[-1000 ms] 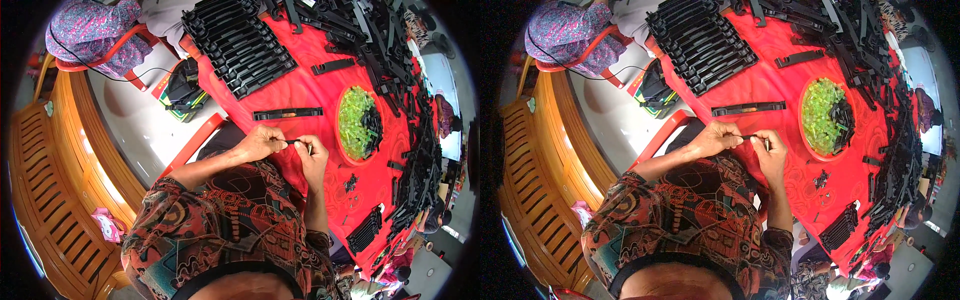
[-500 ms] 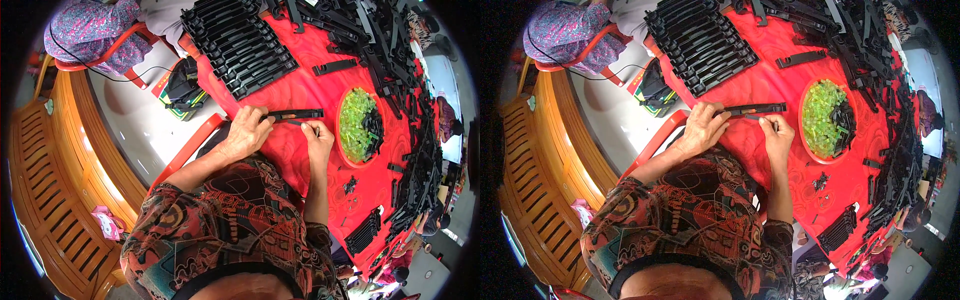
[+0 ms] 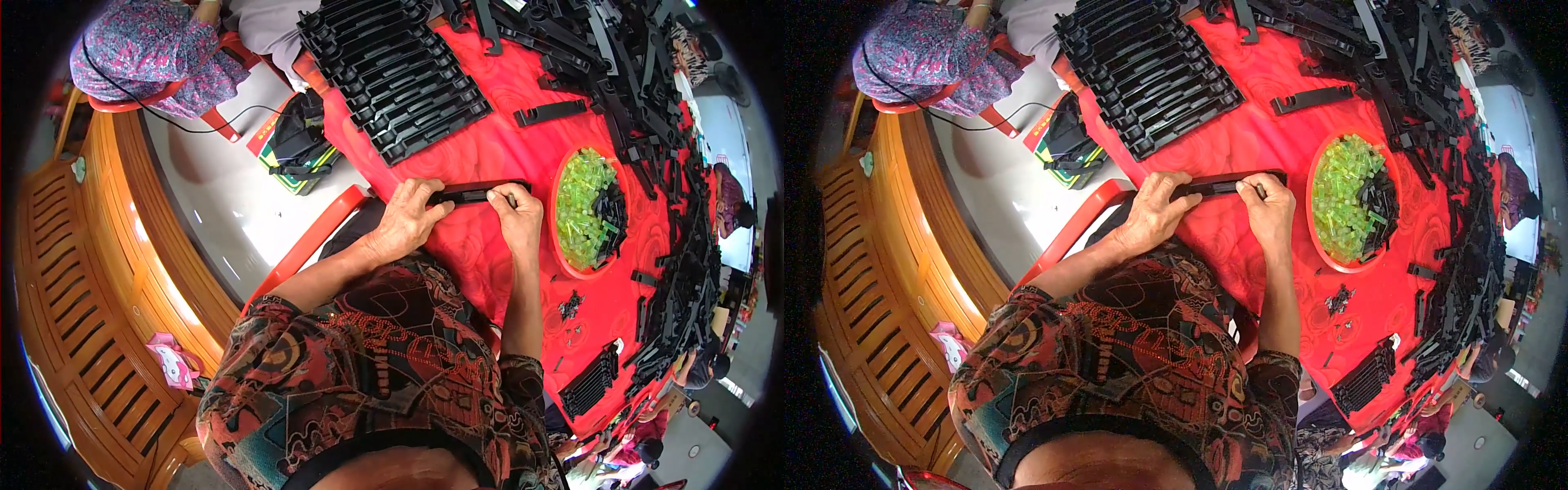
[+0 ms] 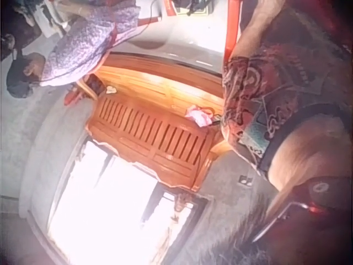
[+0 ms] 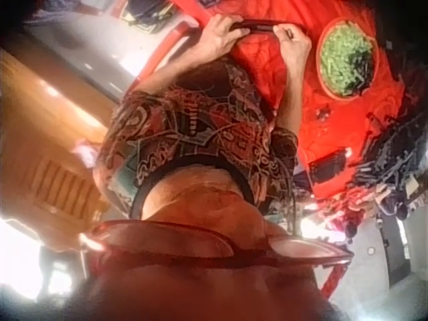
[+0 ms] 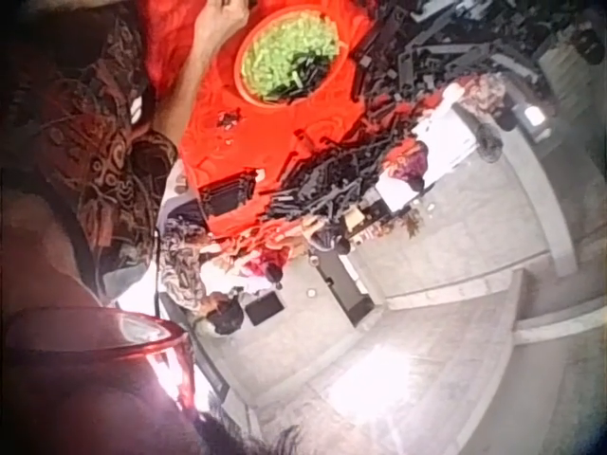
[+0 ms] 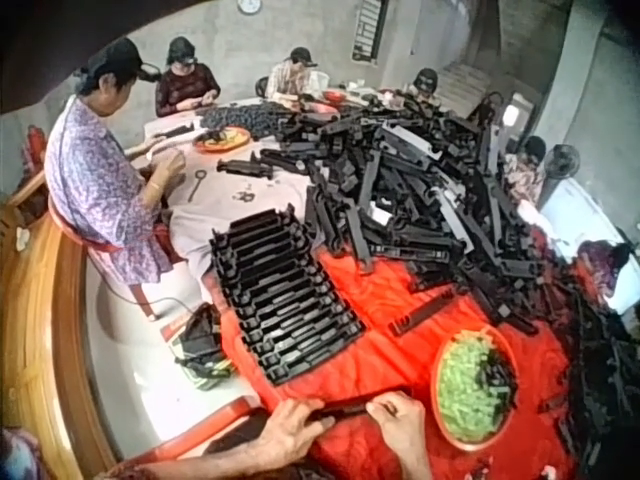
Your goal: The person assembles plastic parts by inserting small pieces into black plastic housings by hand and stacking the assembled components into a tray.
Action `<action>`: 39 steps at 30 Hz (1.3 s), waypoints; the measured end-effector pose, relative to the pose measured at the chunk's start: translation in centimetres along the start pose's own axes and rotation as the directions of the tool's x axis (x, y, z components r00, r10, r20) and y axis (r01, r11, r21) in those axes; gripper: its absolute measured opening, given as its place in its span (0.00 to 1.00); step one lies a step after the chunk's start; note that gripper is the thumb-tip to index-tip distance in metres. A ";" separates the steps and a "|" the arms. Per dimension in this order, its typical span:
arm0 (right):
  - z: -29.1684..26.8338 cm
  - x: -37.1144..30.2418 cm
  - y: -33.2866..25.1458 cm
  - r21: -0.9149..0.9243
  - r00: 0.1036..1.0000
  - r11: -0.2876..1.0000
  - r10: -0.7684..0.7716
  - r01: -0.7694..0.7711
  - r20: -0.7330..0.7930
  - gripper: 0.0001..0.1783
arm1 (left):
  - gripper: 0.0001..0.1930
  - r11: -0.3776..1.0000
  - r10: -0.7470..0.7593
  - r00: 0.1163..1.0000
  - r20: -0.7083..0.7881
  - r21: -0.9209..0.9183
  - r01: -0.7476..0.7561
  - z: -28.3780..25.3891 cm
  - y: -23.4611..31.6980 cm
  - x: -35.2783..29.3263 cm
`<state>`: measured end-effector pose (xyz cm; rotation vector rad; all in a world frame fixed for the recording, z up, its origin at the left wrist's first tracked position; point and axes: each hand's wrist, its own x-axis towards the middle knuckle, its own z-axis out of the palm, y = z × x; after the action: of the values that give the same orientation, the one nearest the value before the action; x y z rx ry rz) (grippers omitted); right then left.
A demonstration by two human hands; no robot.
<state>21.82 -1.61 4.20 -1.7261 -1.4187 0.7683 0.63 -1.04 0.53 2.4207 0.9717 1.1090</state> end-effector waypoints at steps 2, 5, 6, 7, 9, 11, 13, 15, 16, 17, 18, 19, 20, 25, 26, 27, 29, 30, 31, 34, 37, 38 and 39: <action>0.0 0.0 0.1 -0.010 1.000 1.000 0.003 -0.003 0.009 0.05 | 0.15 1.000 -0.007 1.000 -0.001 -0.003 0.007 0.0 0.0 0.0; 0.0 0.0 0.1 -0.017 1.000 1.000 0.012 -0.012 0.014 0.05 | 0.15 1.000 -0.014 1.000 0.001 0.001 0.014 0.1 0.0 0.0; -0.1 0.1 0.0 -0.033 1.000 0.999 0.016 -0.015 0.025 0.05 | 0.15 1.000 -0.011 1.000 -0.006 0.004 0.011 0.0 0.0 0.1; -0.1 0.2 -0.2 -0.049 0.999 0.999 0.019 -0.017 0.036 0.06 | 0.15 1.000 -0.007 1.000 -0.014 0.007 0.007 0.0 0.0 0.1; -0.1 0.3 -0.3 -0.077 0.998 0.997 0.009 -0.005 0.054 0.06 | 0.15 1.000 -0.011 1.000 -0.012 0.003 0.011 0.0 0.1 0.0; 0.0 0.4 -0.6 -0.104 0.997 0.995 -0.001 0.009 0.072 0.07 | 0.15 1.000 -0.014 1.000 -0.012 0.001 0.014 0.0 0.1 0.0; 0.1 0.4 -1.2 -0.244 0.997 0.968 -0.048 0.063 0.067 0.09 | 0.15 1.000 -0.017 1.000 0.005 0.003 0.017 0.1 0.1 0.1; 0.2 0.4 -1.3 -0.280 0.997 0.958 -0.045 0.062 0.068 0.10 | 0.16 1.000 -0.011 1.000 0.016 0.024 0.011 -0.1 0.2 0.3; 0.2 0.3 -1.3 -0.317 0.997 0.947 -0.041 0.060 0.069 0.10 | 0.17 0.999 -0.007 1.000 0.027 0.043 0.006 -0.1 0.4 0.4; 0.2 0.3 -1.4 -0.316 0.997 0.947 -0.041 0.060 0.067 0.10 | 0.17 0.999 -0.006 1.000 0.028 0.044 0.004 -0.2 0.5 0.7; 0.2 0.3 -1.4 -0.328 0.996 0.941 -0.063 0.083 0.071 0.10 | 0.17 0.998 0.001 0.998 0.067 0.068 -0.006 -0.2 0.6 1.0; 0.2 0.3 -1.4 -0.341 0.994 0.934 -0.085 0.105 0.074 0.10 | 0.17 0.996 0.008 0.994 0.107 0.091 -0.018 -0.2 0.6 1.3; 0.2 0.2 -1.5 -0.340 0.994 0.935 -0.085 0.104 0.071 0.10 | 0.17 0.996 0.010 0.994 0.108 0.091 -0.020 -0.2 0.5 1.5; 0.1 0.1 -1.4 -0.358 0.994 0.928 -0.077 0.100 0.079 0.10 | 0.18 0.989 0.026 0.949 0.313 0.129 -0.069 -0.2 0.0 2.4; 0.0 0.1 -1.5 -0.355 0.994 0.930 -0.075 0.098 0.077 0.10 | 0.18 0.989 0.027 0.948 0.316 0.130 -0.071 -0.2 -0.1 2.4; -0.2 0.1 -1.8 -0.377 0.995 0.923 -0.038 0.071 0.095 0.11 | 0.18 0.989 0.040 0.946 0.320 0.120 -0.083 -0.1 -0.3 2.5; -0.4 0.1 -2.2 -0.396 0.994 0.917 0.003 0.040 0.107 0.11 | 0.18 0.989 0.058 0.943 0.329 0.108 -0.099 -0.2 -0.4 2.7; -0.3 0.2 -2.3 -0.436 0.993 0.897 -0.028 0.076 0.115 0.11 | 0.17 0.991 0.048 0.942 0.333 0.105 -0.088 -0.4 -0.3 2.8; -0.2 0.2 -2.4 -0.476 0.991 0.873 -0.057 0.110 0.124 0.12 | 0.16 0.992 0.040 0.941 0.337 0.100 -0.078 -0.5 -0.3 3.0; -0.2 0.5 -2.4 -0.495 0.985 0.853 -0.116 0.166 0.129 0.13 | 0.14 0.981 0.027 0.964 0.265 0.178 -0.076 0.5 0.1 3.1; 0.0 0.5 -2.3 -0.512 0.984 0.842 -0.118 0.171 0.134 0.13 | 0.12 0.971 -0.071 0.966 0.250 0.240 0.010 1.4 0.9 3.2; 0.0 0.6 -2.3 -0.512 0.984 0.842 -0.116 0.169 0.134 0.13 | 0.12 0.971 -0.071 0.965 0.252 0.239 0.010 1.7 1.1 3.1; 0.0 0.6 -2.3 -0.522 0.981 0.833 -0.122 0.183 0.148 0.12 | 0.13 0.963 -0.046 0.984 0.173 0.269 -0.002 2.0 1.2 2.9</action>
<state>20.75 -0.76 6.17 -1.9630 -1.9588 0.3980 4.02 0.11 1.44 2.6583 1.1493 0.7771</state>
